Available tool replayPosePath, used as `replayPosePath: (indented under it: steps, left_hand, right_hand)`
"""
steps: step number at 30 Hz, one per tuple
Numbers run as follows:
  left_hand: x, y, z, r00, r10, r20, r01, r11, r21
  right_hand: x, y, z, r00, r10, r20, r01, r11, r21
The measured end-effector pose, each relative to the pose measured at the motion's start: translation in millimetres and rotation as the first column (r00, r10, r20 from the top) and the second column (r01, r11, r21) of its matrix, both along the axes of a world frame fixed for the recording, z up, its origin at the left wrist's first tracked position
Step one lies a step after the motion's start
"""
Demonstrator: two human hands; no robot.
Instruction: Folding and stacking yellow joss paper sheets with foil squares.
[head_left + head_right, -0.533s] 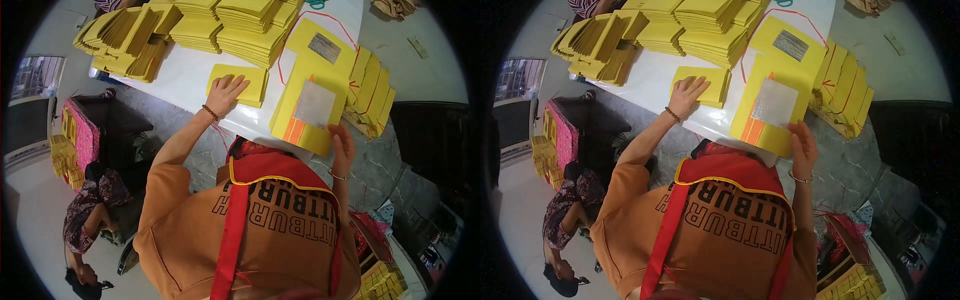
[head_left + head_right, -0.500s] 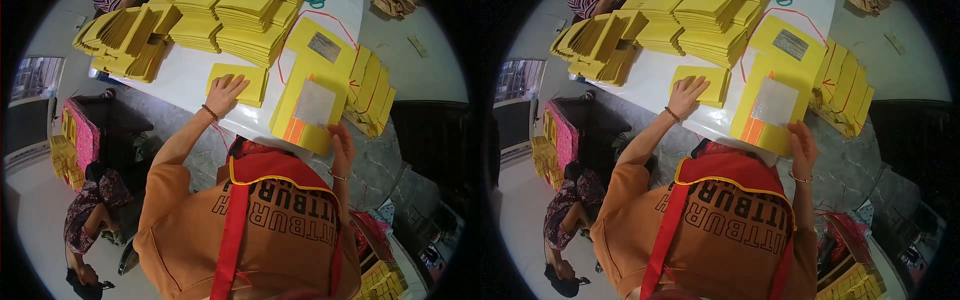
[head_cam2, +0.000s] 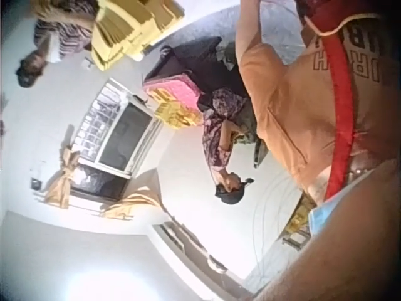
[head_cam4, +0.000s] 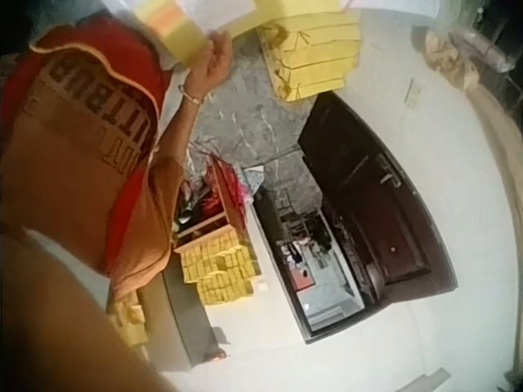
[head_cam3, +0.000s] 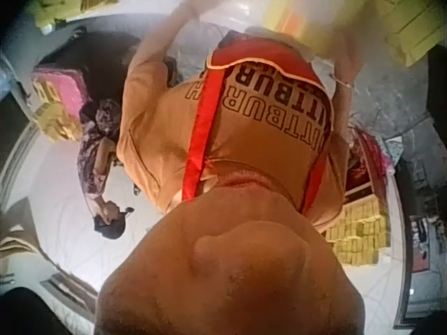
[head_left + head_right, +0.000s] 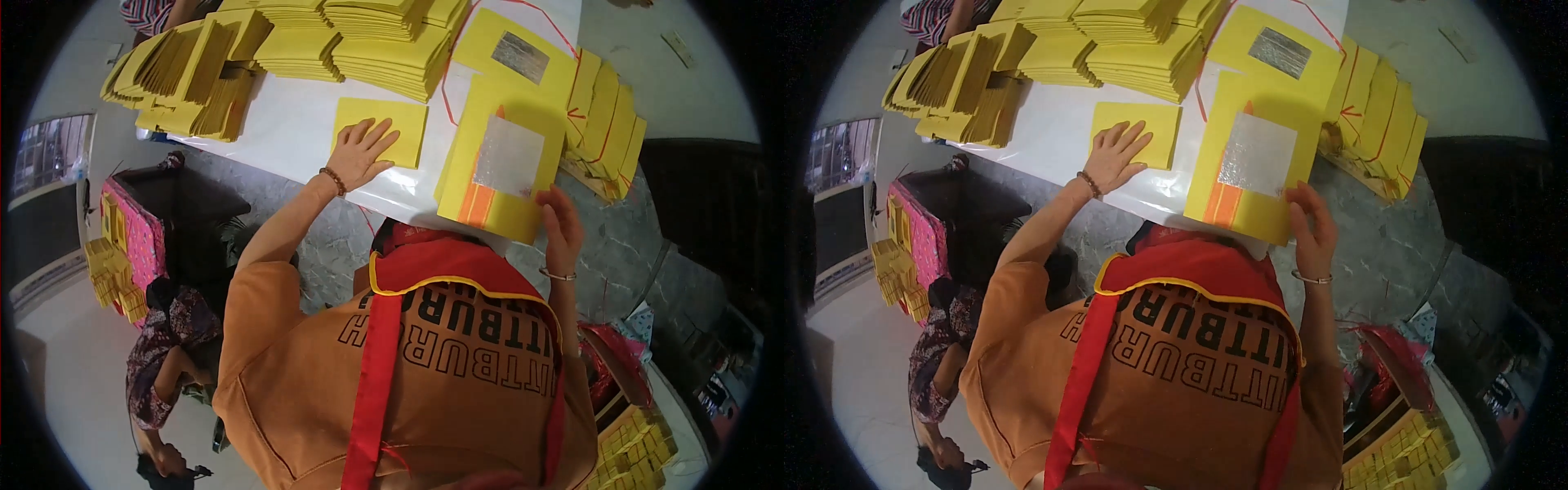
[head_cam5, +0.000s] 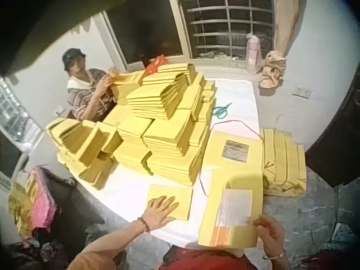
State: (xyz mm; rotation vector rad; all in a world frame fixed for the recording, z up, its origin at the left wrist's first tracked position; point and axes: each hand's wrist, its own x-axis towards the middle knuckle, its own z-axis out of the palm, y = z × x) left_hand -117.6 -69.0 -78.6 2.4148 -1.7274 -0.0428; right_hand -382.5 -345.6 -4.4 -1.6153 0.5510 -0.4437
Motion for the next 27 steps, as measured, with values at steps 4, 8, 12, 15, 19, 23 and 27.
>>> replayPosePath:
  steps: [4, 8, 12, 15, 19, 23, 27]
  left_hand:
    - [-3, -4, -3, 0.994, 0.033, 0.102, -0.036, 0.999, 0.029]
    - [-1, -10, 7, 0.990, -0.008, 0.140, 0.003, 0.999, 0.034]
    - [-11, -29, 37, 0.997, 0.018, 0.076, -0.012, 0.997, -0.081]
    - [-42, -54, 63, 0.987, -0.117, -0.112, 0.077, 0.947, -0.313]
    - [-91, -81, 99, 0.927, -0.344, -0.151, 0.292, 0.913, -0.286]
    - [-90, -85, 90, 0.906, -0.401, -0.137, 0.355, 0.895, -0.269]
    - [-80, -88, 85, 0.824, -0.381, -0.419, 0.285, 0.918, -0.275]
  right_hand:
    - [4, -11, -1, 0.995, 0.072, -0.069, -0.099, 0.785, -0.611]
    - [14, -11, -4, 0.960, 0.187, -0.208, -0.276, 0.517, -0.810]
    - [13, -9, -15, 0.974, 0.181, -0.133, -0.216, 0.587, -0.780]
    - [12, -8, -16, 0.978, 0.185, -0.097, -0.195, 0.640, -0.744]
    - [12, -8, -17, 0.979, 0.190, -0.080, -0.191, 0.696, -0.692]
    - [11, -10, -18, 0.978, 0.189, -0.092, -0.203, 0.723, -0.661]
    - [8, -19, -25, 0.973, 0.228, -0.023, -0.216, 0.875, -0.433]
